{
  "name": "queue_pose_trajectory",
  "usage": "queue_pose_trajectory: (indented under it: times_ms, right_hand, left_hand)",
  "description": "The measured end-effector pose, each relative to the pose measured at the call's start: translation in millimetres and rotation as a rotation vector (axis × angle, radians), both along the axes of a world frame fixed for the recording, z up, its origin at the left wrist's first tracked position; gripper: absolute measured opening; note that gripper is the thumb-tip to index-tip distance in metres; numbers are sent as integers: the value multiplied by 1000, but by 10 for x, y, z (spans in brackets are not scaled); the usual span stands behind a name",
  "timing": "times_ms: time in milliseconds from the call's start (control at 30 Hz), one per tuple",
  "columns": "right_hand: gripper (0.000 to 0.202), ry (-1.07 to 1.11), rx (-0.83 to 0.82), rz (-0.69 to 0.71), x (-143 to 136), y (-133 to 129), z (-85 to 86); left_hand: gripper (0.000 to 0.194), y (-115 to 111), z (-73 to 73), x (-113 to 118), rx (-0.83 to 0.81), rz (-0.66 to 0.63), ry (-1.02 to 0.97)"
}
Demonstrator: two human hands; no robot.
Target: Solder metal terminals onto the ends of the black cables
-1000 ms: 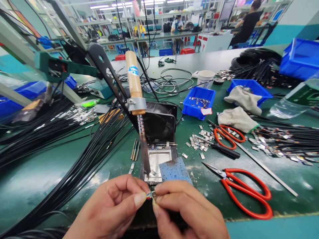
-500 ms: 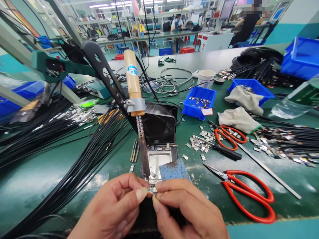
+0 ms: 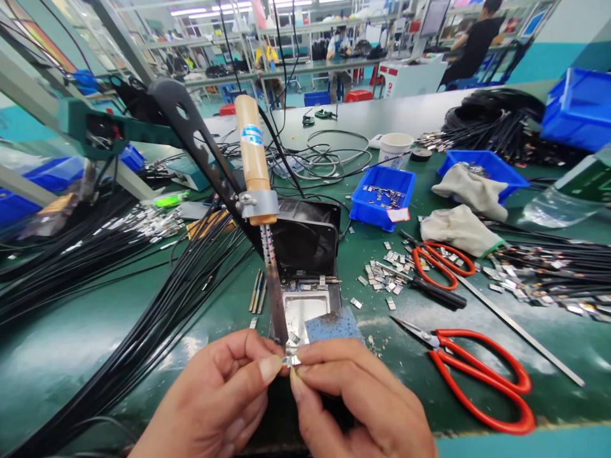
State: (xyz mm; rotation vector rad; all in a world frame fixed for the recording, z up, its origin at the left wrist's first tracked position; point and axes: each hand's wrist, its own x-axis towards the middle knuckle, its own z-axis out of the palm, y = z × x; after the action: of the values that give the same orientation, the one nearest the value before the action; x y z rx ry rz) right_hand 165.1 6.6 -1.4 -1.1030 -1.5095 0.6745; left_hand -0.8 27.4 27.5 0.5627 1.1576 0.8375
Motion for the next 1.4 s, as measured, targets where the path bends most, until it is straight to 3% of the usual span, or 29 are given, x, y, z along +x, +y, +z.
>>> queue_pose_trajectory:
  times_ms: [433, 1100, 1400]
  right_hand:
    - [24, -149, 55, 80, 87, 40, 29]
    - [24, -155, 71, 86, 71, 96, 21]
    - [23, -137, 48, 75, 50, 87, 16]
  left_hand:
    - [24, 17, 122, 80, -22, 60, 87]
    - [22, 45, 154, 71, -12, 24, 113]
    - [22, 34, 91, 28, 16, 5, 110]
